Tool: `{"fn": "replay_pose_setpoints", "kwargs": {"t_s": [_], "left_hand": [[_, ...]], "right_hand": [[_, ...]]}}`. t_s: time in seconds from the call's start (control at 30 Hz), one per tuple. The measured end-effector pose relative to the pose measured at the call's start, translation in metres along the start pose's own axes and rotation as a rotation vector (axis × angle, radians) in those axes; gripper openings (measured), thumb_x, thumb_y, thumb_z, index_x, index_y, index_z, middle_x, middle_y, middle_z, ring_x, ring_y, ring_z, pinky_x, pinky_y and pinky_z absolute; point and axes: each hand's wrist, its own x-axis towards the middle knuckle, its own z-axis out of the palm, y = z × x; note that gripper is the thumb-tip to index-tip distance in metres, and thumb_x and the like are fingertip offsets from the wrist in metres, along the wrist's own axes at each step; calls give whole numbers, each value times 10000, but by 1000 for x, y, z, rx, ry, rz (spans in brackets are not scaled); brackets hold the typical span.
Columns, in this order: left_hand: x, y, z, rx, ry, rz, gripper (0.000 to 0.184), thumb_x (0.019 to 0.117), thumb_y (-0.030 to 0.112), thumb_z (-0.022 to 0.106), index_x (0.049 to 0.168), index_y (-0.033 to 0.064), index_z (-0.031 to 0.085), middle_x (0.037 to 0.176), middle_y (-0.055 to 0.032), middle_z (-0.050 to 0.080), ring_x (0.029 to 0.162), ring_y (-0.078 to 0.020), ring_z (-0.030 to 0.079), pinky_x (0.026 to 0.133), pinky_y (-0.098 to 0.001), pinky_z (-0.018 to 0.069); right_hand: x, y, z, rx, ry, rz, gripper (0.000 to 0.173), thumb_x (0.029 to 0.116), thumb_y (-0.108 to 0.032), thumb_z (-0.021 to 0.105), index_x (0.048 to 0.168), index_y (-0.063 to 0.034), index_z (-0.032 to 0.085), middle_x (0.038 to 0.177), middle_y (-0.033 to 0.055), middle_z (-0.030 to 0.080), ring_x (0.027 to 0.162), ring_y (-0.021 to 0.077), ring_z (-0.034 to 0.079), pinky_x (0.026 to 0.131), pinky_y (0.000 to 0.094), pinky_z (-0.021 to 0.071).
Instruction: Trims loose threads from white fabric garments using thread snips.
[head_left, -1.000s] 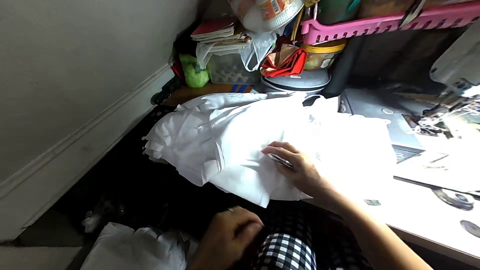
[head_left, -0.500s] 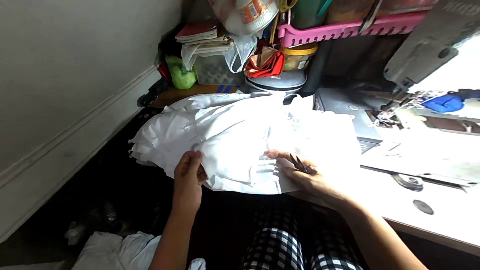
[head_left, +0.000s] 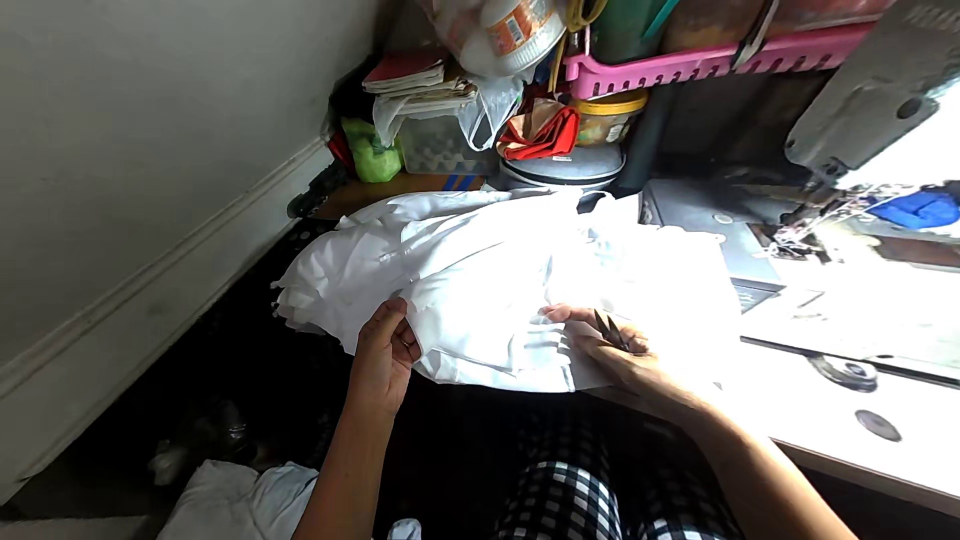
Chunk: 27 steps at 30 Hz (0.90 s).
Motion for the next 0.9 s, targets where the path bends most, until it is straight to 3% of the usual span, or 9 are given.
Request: {"fn": "replay_pose_setpoints", "kwargs": {"t_s": [0.07,0.17,0.27,0.33,0.43,0.5,0.57,0.67,0.9], "left_hand": [[-9,-2,-5,110,-180,68,258,1074,145,467,931,70,668,768,-43,657,679,-94,645,672,-242,563],[-19,6,-11,366,-588,207,350,1090,237,452,972,92,747,957,-54,773,945,-157,744,916,-330,592],[-15,21,-3,779,-341,459,286,1072,191,457,1101,91,723,1072,-17,729,980,-123,682,872,-335,564],[9,25,-3,1092,-100,617,320,1053,299,558,1241,83,700,1222,-84,692,1123,-234,631,941,-469,508],[31,13,4,1282,-47,729,342,996,333,663,1108,18,735,1229,-168,684,1203,-375,598,1009,-638,438],[13,3,22,1256,-178,839,206,964,231,691,992,36,751,1166,-117,704,1194,-313,605,1025,-575,454],[-9,-11,31,1264,-429,862,103,930,177,694,953,107,766,1178,-30,713,1261,-246,578,1078,-527,431],[-19,-33,25,1368,-692,694,176,973,231,609,1002,193,779,1423,39,612,1434,-224,433,1144,-548,327],[-8,-33,11,1173,-442,574,119,937,209,677,987,142,761,1396,-56,607,1263,-174,567,1018,-388,487]], "right_hand": [[-1,-2,0,28,4,0,347,960,-102,530,1198,-272,716,1101,-115,726,712,-3,601,607,166,473],[0,-1,1,78,12,-11,309,975,-116,550,1202,-243,718,898,-82,695,611,-8,545,542,150,443],[0,-3,1,84,8,9,318,980,-122,530,1212,-237,714,962,-87,718,664,-6,587,586,149,476],[1,-3,2,97,27,0,314,977,-124,529,1198,-227,726,893,-69,694,616,8,550,544,158,446],[1,-1,2,107,36,1,305,984,-135,523,1191,-221,730,854,-59,674,576,17,517,513,165,422],[1,0,1,123,28,8,300,993,-139,525,1209,-219,716,886,-69,690,545,3,495,496,151,412],[-3,2,1,171,34,35,281,985,-153,546,1183,-224,732,763,-75,642,461,-6,423,433,148,370],[-7,1,4,180,122,136,148,938,-89,536,842,-184,595,549,-91,494,422,-7,409,429,161,365],[-13,-4,3,397,105,159,446,1087,-262,265,721,-190,510,490,-86,424,396,-12,356,406,145,316]]}}
